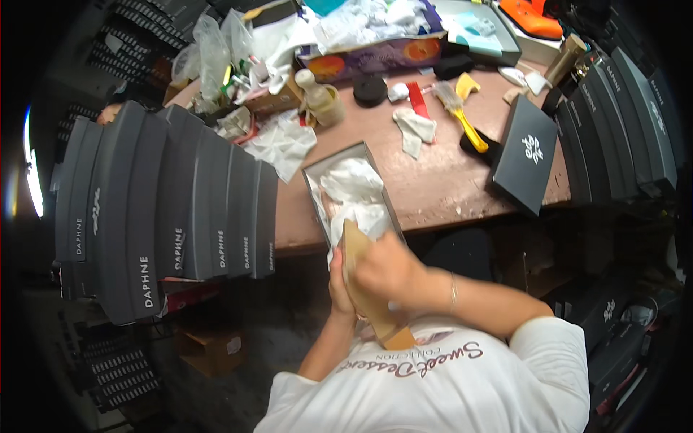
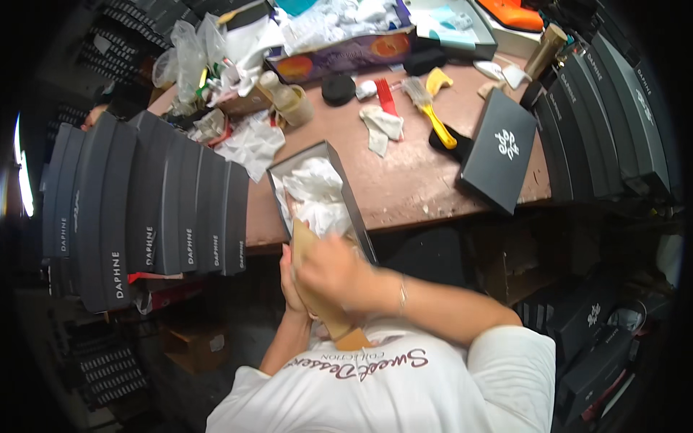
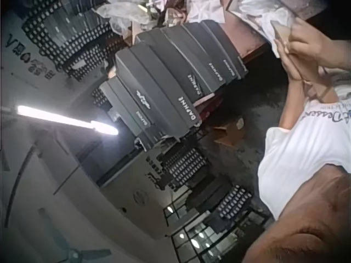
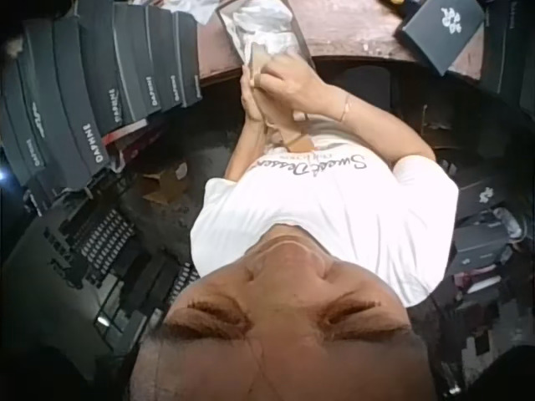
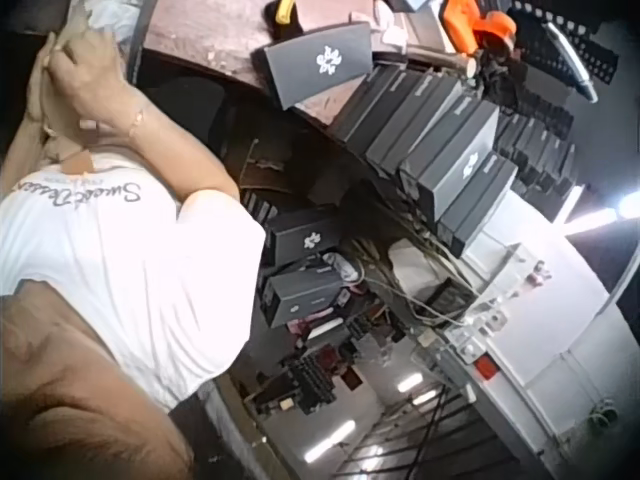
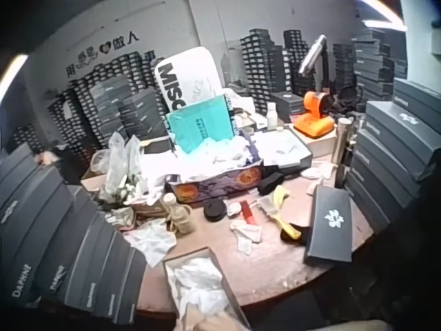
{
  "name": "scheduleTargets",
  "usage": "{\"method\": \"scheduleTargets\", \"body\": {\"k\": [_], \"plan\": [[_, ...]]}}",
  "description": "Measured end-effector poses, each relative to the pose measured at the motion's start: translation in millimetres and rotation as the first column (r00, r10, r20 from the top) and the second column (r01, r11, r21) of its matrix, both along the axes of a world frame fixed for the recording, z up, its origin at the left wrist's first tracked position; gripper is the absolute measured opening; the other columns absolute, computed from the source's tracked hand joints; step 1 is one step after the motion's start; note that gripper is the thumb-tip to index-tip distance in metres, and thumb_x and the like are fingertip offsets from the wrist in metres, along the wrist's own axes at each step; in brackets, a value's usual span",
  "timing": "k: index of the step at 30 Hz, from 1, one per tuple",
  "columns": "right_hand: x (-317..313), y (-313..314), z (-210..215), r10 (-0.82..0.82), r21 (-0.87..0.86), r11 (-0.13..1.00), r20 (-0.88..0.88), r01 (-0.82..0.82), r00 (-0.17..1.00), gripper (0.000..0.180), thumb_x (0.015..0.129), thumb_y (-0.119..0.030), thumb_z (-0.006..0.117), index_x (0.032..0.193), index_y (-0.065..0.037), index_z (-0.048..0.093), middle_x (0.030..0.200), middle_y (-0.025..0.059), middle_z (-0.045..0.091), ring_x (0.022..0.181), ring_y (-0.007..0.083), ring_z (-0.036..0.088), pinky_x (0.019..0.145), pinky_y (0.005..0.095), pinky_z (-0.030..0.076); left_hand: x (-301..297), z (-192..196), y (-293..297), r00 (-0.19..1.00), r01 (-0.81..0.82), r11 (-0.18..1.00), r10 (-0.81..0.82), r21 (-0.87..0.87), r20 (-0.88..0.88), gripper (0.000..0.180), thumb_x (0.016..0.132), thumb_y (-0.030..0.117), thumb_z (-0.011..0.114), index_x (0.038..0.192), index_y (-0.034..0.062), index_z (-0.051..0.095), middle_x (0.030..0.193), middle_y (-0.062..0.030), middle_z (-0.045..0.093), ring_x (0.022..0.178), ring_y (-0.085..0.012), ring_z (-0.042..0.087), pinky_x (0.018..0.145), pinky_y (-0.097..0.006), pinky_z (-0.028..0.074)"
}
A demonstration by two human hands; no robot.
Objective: Clean a pair of shoes with a cloth and solvent, then wrap them in tissue paper and place them in a shoe box.
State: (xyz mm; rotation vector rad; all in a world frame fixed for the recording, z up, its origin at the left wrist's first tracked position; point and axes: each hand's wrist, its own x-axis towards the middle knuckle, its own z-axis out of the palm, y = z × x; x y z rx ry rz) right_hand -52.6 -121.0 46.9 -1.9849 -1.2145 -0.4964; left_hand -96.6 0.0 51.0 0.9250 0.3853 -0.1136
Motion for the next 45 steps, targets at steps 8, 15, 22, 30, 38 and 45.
{"method": "scheduleTargets", "body": {"k": [8,15,22,30,38,45], "plan": [[-13.3,-9.1,6.7,0.051,0.099,0.994,-0.011,-0.050,0.999,0.017,0.070,-0.013,0.058,0.086,-0.006,0.056,0.075,0.0081,0.049,0.071,0.0249,0.051,0.066,0.0389,0.038,-4.7,-21.3,16.2,0.998,0.052,0.993,-0.049,-0.107,0.030,0.060,0.099,0.047,0.024,0.145,0.0089,0.031,0.117,-0.0126,0.057,0.105,-0.0213,0.058,0.093,-0.036,0.047],[-29.7,-23.5,9.7,0.007,0.034,0.999,-0.054,-0.005,0.999,0.022,0.073,-0.014,0.062,0.093,-0.009,0.061,0.074,0.0046,0.048,0.071,0.0212,0.048,0.065,0.0347,0.036,-3.6,-16.3,13.8,0.995,0.084,0.965,-0.067,-0.249,0.075,0.060,0.098,0.050,0.028,0.146,0.0141,0.027,0.109,-0.0108,0.058,0.095,-0.0196,0.059,0.083,-0.036,0.050],[-2.9,-22.7,0.3,-0.087,0.051,0.994,-0.091,0.092,0.992,0.026,0.071,-0.018,0.062,0.094,-0.007,0.059,0.078,0.0029,0.051,0.073,0.0194,0.049,0.066,0.0334,0.035,-2.5,-1.8,4.0,0.998,-0.027,0.972,0.014,-0.235,-0.059,0.059,0.099,0.048,0.027,0.147,0.0137,0.025,0.114,-0.0099,0.056,0.103,-0.0209,0.057,0.091,-0.038,0.047],[21.1,-22.9,6.7,-0.101,0.126,0.985,-0.107,0.115,0.989,0.026,0.070,-0.013,0.065,0.095,-0.010,0.064,0.081,0.0025,0.054,0.072,0.0203,0.049,0.064,0.0350,0.035,1.8,-2.0,0.5,0.997,0.067,0.957,-0.077,-0.282,-0.025,0.061,0.099,0.050,0.025,0.148,0.0138,0.022,0.125,-0.0120,0.050,0.110,-0.0246,0.054,0.094,-0.041,0.046],[33.6,-16.7,20.7,-0.140,0.059,0.988,-0.061,0.143,0.988,0.025,0.066,-0.019,0.065,0.089,-0.010,0.062,0.075,0.0037,0.048,0.073,0.0213,0.047,0.064,0.0352,0.035,0.3,-36.2,18.5,0.881,0.446,0.774,-0.289,-0.450,0.374,0.060,0.100,0.044,0.021,0.146,0.0068,0.027,0.128,-0.0135,0.051,0.115,-0.0224,0.052,0.099,-0.037,0.042],[8.4,-7.8,16.5,-0.078,0.074,0.994,-0.011,0.078,0.997,0.017,0.066,-0.016,0.063,0.080,-0.010,0.057,0.073,0.0039,0.045,0.070,0.0213,0.046,0.064,0.0373,0.034,-1.6,-10.8,11.1,0.994,0.106,0.977,-0.106,-0.186,0.012,0.058,0.099,0.049,0.025,0.143,0.0118,0.032,0.118,-0.0146,0.056,0.108,-0.0227,0.057,0.094,-0.038,0.047]]}}
